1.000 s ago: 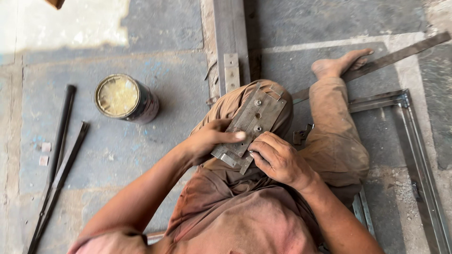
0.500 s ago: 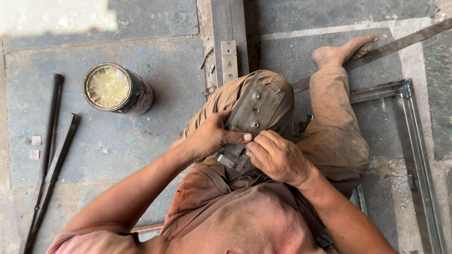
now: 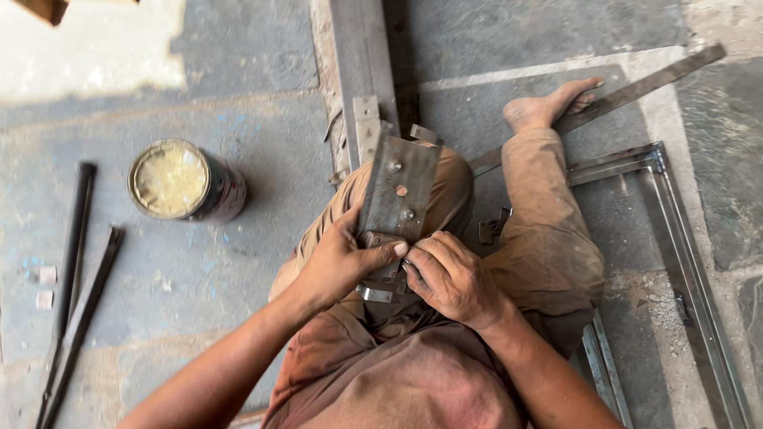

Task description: The person sits on the floor and uses a hammer to secure a metal bracket onto a metal frame. They then insert and tighten bolts into the bracket by hand.

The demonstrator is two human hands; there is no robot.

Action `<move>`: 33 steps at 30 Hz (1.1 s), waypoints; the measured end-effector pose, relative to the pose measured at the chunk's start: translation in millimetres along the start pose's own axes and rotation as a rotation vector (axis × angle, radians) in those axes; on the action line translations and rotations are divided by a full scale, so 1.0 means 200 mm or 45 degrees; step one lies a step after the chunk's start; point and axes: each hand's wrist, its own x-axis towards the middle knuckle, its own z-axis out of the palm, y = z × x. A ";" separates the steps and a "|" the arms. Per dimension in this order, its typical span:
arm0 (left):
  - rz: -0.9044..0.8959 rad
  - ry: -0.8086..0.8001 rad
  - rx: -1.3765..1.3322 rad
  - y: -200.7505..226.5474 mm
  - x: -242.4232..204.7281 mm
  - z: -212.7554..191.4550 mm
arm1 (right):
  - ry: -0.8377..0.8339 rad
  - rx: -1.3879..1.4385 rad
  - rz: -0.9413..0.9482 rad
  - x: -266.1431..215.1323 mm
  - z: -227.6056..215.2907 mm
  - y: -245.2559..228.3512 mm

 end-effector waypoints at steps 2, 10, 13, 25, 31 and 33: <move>0.051 -0.017 -0.035 0.01 0.01 0.00 | 0.038 -0.026 -0.049 0.03 -0.02 0.02; 0.292 0.082 -0.159 -0.06 0.06 0.06 | -0.028 -0.107 -0.197 0.11 -0.09 0.09; 0.116 0.127 -0.313 -0.10 0.08 0.08 | -0.040 -0.158 -0.184 0.09 -0.07 0.11; 0.538 0.370 0.337 -0.10 0.08 0.04 | 0.161 -0.227 0.080 0.03 0.07 0.02; -0.152 0.428 0.057 -0.20 0.10 -0.02 | 0.126 -0.037 0.063 0.00 0.05 0.05; 0.050 0.372 -0.229 -0.26 0.16 0.02 | 0.105 -0.017 0.051 -0.01 0.06 0.07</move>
